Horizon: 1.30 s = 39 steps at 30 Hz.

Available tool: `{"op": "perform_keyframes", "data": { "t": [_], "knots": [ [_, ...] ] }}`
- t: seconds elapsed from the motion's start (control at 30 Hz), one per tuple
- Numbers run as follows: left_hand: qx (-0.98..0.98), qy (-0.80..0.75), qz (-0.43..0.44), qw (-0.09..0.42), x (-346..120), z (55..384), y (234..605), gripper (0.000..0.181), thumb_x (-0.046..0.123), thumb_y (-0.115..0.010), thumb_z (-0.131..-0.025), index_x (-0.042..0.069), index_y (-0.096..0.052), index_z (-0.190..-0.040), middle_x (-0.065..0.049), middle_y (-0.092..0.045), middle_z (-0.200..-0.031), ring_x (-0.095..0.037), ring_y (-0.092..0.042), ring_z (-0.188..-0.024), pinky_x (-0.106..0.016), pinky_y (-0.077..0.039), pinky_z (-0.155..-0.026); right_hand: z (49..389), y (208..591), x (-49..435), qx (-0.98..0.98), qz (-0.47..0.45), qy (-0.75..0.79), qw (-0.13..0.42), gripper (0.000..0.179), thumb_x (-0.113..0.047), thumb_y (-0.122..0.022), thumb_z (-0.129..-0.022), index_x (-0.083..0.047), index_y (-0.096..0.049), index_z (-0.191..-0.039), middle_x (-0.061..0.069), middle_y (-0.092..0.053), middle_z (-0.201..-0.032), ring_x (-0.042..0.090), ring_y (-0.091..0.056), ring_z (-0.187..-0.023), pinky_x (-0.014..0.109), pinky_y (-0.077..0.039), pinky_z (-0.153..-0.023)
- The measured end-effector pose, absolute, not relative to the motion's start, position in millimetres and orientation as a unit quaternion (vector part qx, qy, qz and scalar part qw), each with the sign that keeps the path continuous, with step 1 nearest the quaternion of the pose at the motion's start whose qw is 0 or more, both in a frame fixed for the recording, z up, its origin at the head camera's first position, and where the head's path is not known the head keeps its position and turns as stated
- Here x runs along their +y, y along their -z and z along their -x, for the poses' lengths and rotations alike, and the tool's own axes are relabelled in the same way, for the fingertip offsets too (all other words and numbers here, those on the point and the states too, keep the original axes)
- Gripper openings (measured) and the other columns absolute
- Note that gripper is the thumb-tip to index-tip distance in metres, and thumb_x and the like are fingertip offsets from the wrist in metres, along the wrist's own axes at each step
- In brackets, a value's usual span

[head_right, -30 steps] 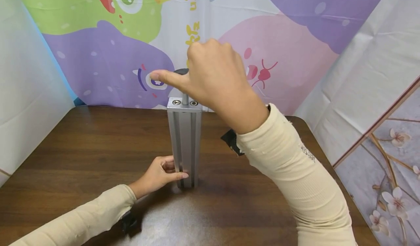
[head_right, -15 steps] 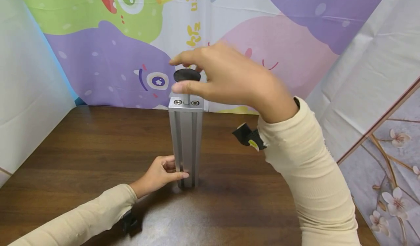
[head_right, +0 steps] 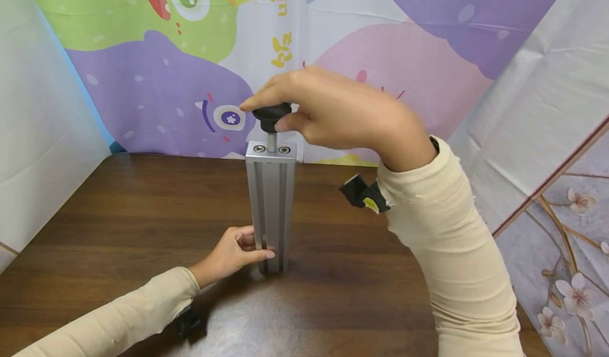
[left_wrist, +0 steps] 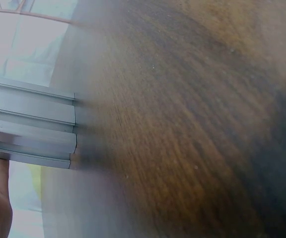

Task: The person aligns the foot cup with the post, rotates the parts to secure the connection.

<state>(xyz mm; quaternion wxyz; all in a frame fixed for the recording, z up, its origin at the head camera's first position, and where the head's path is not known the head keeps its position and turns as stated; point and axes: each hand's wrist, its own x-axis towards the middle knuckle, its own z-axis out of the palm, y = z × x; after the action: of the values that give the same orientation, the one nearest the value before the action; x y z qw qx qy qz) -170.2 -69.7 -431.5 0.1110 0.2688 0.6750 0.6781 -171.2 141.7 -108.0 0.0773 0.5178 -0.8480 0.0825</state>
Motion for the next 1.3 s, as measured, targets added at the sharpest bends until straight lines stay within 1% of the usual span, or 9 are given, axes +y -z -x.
{"op": "perform_keyframes", "data": {
  "t": [0.1,0.23,0.33,0.53,0.77,0.87,0.97,1.13,1.3],
  "knots": [
    [0.676,-0.677,-0.269,0.113,-69,170,431,0.043,0.0,-0.076,-0.079,-0.012,-0.06,-0.117,-0.026,-0.069,-0.101,-0.016,-0.07,-0.09,-0.029,-0.057,-0.08,165,110,135,-0.885,-0.444,-0.08,0.114,0.028,-0.024,-0.068,-0.091,-0.012,-0.069,-0.116,-0.002,-0.07,-0.104,0.01,-0.061,-0.075,0.03,-0.051,-0.069],
    [0.674,-0.678,-0.273,0.11,-69,170,431,0.043,0.0,-0.076,-0.079,-0.012,-0.06,-0.117,-0.026,-0.069,-0.101,-0.017,-0.07,-0.09,-0.029,-0.057,-0.079,153,114,118,-0.931,-0.306,-0.072,0.186,0.046,-0.056,-0.068,-0.083,-0.011,-0.067,-0.078,-0.002,-0.059,-0.067,0.015,-0.047,-0.058,0.029,-0.04,-0.054],
    [0.671,-0.679,-0.275,0.111,-70,170,431,0.043,0.0,-0.076,-0.079,-0.012,-0.06,-0.117,-0.026,-0.069,-0.102,-0.018,-0.07,-0.09,-0.029,-0.057,-0.079,149,120,108,-0.939,-0.243,-0.071,0.233,0.059,-0.064,-0.065,-0.08,-0.011,-0.05,-0.059,-0.002,-0.04,-0.055,0.015,-0.035,-0.054,0.031,-0.031,-0.048],
    [0.672,-0.678,-0.276,0.114,-70,169,431,0.043,0.0,-0.076,-0.08,-0.012,-0.059,-0.118,-0.026,-0.069,-0.102,-0.018,-0.07,-0.091,-0.03,-0.057,-0.08,149,126,104,-0.937,-0.218,-0.081,0.26,0.065,-0.065,-0.063,-0.081,-0.012,-0.036,-0.055,-0.003,-0.027,-0.054,0.014,-0.025,-0.054,0.031,-0.025,-0.046],
    [0.675,-0.677,-0.271,0.112,-70,170,430,0.043,0.0,-0.076,-0.08,-0.012,-0.059,-0.117,-0.026,-0.068,-0.102,-0.019,-0.07,-0.091,-0.029,-0.057,-0.08,146,122,107,-0.943,-0.23,-0.087,0.223,0.059,-0.064,-0.061,-0.084,-0.006,-0.059,-0.074,0.004,-0.055,-0.066,0.02,-0.049,-0.061,0.036,-0.044,-0.057],
    [0.676,-0.676,-0.269,0.115,-71,170,430,0.044,0.001,-0.076,-0.08,-0.012,-0.059,-0.118,-0.026,-0.068,-0.103,-0.02,-0.07,-0.091,-0.03,-0.057,-0.08,146,116,116,-0.944,-0.282,-0.071,0.159,0.06,-0.058,-0.057,-0.09,-0.005,-0.064,-0.116,0.011,-0.067,-0.109,0.028,-0.061,-0.102,0.045,-0.048,-0.089],
    [0.677,-0.676,-0.268,0.117,-71,169,429,0.045,0.001,-0.076,-0.079,-0.011,-0.059,-0.119,-0.025,-0.069,-0.103,-0.019,-0.07,-0.092,-0.03,-0.057,-0.081,149,112,127,-0.92,-0.377,-0.052,0.095,0.055,-0.043,-0.051,-0.098,-0.013,-0.043,-0.144,0.01,-0.049,-0.142,0.026,-0.04,-0.134,0.048,-0.033,-0.11],
    [0.679,-0.675,-0.263,0.118,-71,169,429,0.045,0.002,-0.077,-0.079,-0.009,-0.06,-0.119,-0.024,-0.069,-0.103,-0.018,-0.07,-0.091,-0.03,-0.057,-0.081,159,109,142,-0.864,-0.497,-0.047,0.064,0.054,-0.005,-0.051,-0.098,-0.026,-0.04,-0.146,-0.001,-0.04,-0.149,0.018,-0.031,-0.14,0.044,-0.029,-0.114],
    [0.679,-0.675,-0.265,0.116,-70,169,430,0.045,0.001,-0.076,-0.079,-0.011,-0.06,-0.119,-0.025,-0.069,-0.103,-0.019,-0.07,-0.092,-0.03,-0.057,-0.08,167,109,145,-0.855,-0.51,-0.037,0.086,0.052,0.001,-0.051,-0.096,-0.028,-0.051,-0.139,-0.01,-0.052,-0.138,0.012,-0.045,-0.129,0.038,-0.041,-0.105]
  ]
}}
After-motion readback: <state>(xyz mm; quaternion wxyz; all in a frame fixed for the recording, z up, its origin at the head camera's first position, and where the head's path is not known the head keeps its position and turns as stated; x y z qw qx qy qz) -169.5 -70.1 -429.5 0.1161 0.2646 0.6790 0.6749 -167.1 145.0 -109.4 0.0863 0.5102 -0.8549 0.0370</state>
